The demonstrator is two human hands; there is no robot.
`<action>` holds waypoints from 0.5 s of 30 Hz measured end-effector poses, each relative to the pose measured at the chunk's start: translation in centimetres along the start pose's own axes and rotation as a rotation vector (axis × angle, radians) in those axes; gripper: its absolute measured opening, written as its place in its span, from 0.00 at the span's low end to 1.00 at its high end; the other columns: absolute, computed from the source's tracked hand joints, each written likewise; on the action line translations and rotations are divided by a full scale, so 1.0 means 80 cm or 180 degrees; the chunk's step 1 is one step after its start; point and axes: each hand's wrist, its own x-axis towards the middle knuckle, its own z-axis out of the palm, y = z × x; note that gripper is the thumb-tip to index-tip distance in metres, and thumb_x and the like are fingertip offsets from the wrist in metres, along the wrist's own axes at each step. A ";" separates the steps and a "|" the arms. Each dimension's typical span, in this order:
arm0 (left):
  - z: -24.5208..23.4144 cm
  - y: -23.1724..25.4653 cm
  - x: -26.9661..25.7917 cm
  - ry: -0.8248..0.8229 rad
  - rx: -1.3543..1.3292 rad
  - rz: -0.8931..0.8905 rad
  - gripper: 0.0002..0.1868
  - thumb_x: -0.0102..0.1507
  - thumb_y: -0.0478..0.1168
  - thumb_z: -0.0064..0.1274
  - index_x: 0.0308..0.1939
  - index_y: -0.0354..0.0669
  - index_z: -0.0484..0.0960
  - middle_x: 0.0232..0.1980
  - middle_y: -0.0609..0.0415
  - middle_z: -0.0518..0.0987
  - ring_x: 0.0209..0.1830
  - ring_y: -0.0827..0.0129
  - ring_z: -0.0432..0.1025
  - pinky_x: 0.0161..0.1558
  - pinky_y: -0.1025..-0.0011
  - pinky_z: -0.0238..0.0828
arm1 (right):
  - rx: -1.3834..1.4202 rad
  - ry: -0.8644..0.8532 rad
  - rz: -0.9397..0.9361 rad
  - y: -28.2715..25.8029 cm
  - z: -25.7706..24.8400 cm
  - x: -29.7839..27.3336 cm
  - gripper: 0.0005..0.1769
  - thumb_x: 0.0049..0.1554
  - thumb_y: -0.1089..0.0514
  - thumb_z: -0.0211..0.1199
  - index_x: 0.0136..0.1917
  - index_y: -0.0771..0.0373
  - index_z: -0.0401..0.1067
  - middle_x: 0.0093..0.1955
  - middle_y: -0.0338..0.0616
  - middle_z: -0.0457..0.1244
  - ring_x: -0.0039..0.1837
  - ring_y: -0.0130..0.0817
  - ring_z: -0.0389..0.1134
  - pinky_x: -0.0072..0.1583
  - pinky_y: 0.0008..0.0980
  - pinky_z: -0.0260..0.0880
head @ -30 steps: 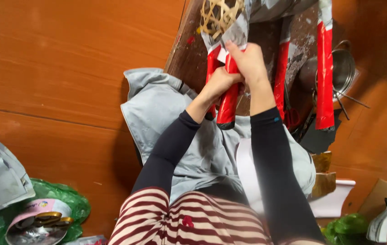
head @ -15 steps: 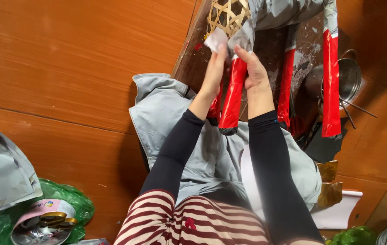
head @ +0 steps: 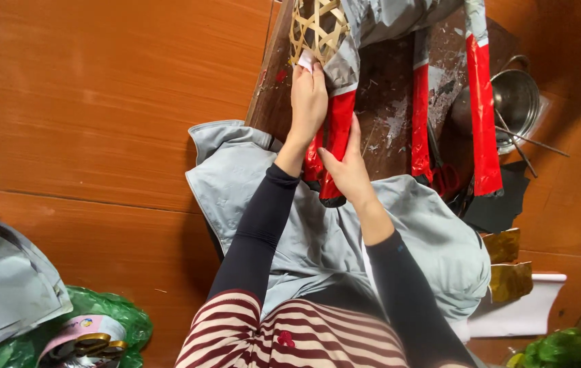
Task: Applying colored paper and glue to a paper-mache giraffe figure.
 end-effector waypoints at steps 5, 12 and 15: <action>-0.042 -0.001 0.005 -0.0500 -0.2067 -0.0757 0.18 0.76 0.43 0.39 0.53 0.30 0.80 0.52 0.41 0.79 0.50 0.57 0.74 0.54 0.62 0.71 | 0.0025 -0.0044 0.0210 -0.029 0.002 0.006 0.52 0.60 0.68 0.61 0.85 0.57 0.31 0.78 0.49 0.55 0.75 0.37 0.60 0.74 0.35 0.61; -0.012 -0.076 0.024 -0.0545 -0.3266 -0.1459 0.17 0.69 0.33 0.52 0.62 0.39 0.75 0.50 0.57 0.82 0.47 0.72 0.75 0.52 0.72 0.73 | -0.0282 -0.0149 0.0535 -0.056 0.004 0.008 0.55 0.57 0.66 0.62 0.85 0.57 0.31 0.75 0.50 0.58 0.72 0.37 0.63 0.70 0.33 0.63; -0.007 -0.089 0.031 -0.0944 -0.4130 -0.1692 0.17 0.70 0.35 0.53 0.63 0.38 0.75 0.51 0.54 0.82 0.48 0.68 0.76 0.54 0.68 0.74 | -0.0189 -0.0224 0.0576 -0.033 -0.003 0.010 0.56 0.56 0.66 0.62 0.85 0.57 0.30 0.73 0.50 0.59 0.70 0.36 0.64 0.70 0.33 0.64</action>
